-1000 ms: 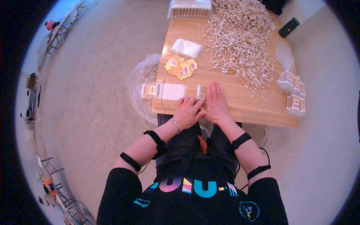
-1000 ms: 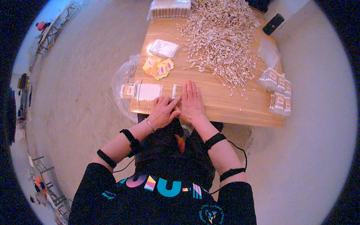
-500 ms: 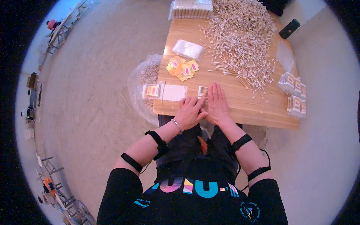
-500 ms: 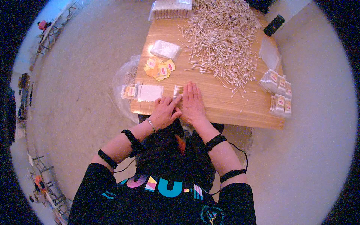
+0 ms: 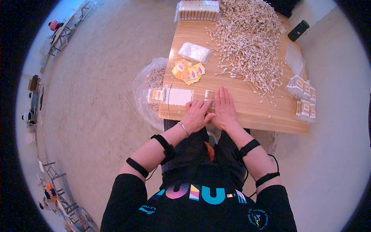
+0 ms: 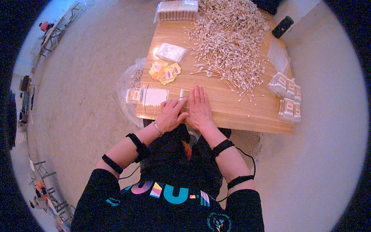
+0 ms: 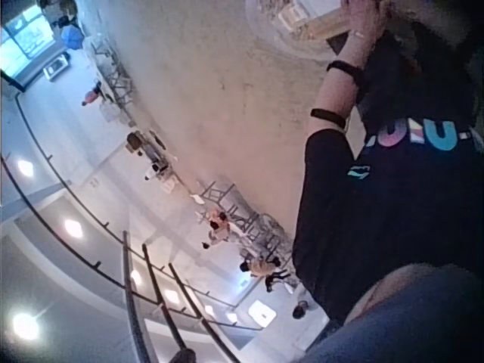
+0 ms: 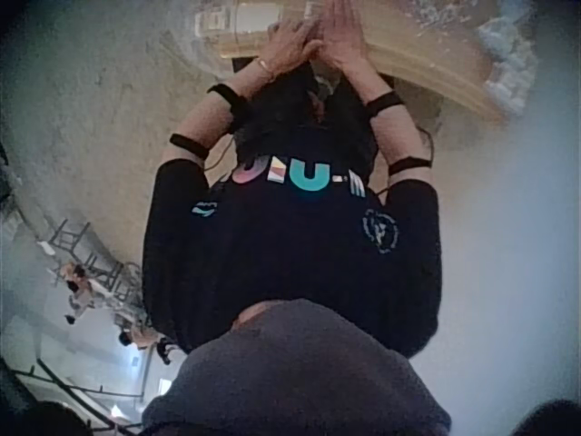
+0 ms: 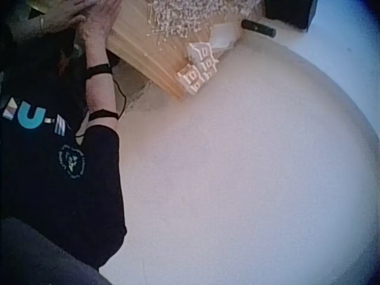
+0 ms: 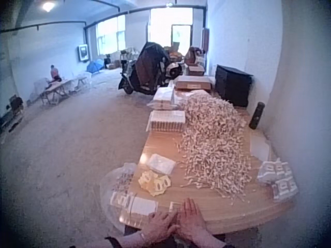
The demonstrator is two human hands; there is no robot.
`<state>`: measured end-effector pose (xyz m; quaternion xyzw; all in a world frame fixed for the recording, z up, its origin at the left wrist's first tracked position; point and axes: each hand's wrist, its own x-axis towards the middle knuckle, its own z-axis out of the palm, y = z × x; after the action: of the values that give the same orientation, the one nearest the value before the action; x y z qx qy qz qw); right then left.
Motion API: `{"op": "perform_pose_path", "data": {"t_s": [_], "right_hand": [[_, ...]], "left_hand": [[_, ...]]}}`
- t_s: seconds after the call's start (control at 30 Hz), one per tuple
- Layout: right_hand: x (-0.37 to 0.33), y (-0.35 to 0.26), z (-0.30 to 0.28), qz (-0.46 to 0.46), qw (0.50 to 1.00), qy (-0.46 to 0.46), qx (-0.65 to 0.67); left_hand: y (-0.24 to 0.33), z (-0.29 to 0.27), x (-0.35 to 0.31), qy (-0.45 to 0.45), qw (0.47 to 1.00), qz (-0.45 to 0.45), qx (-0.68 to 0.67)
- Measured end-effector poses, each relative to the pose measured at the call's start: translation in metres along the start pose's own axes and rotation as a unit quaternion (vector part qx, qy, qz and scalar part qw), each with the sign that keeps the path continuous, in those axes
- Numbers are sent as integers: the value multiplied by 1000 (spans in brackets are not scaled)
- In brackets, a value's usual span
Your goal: The recorder is counting out and packing small stick-like hygiene or medical product components into plastic bags.
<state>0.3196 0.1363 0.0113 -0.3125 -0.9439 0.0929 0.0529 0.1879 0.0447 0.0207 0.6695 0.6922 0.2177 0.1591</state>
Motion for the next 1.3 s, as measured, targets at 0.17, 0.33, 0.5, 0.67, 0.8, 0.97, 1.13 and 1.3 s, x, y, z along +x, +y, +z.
{"op": "perform_pose_path", "data": {"t_s": [0.17,0.33,0.5,0.67,0.8,0.97,1.13,1.3], "right_hand": [[0,-1,-1,1,1000,6,7],[1,-1,0,6,1000,0,-23],[1,-3,-3,7,1000,-8,-13],[0,0,1,5,1000,10,-15],[1,0,3,7,1000,23,-9],[2,-4,1,9,1000,16,-13],[1,0,1,13,999,3,-37],[1,-3,-3,8,1000,5,4]], "left_hand": [[1,-5,1,-14,1000,-7,-15],[4,-4,6,-5,999,-34,-32],[3,-4,6,-25,999,-42,-14],[4,-5,9,-44,997,-51,-22],[3,-2,11,-14,998,-52,-36],[-5,5,11,10,999,-33,-6],[4,-5,16,-46,997,-62,-27],[-1,1,17,-24,997,-74,-30]]}}
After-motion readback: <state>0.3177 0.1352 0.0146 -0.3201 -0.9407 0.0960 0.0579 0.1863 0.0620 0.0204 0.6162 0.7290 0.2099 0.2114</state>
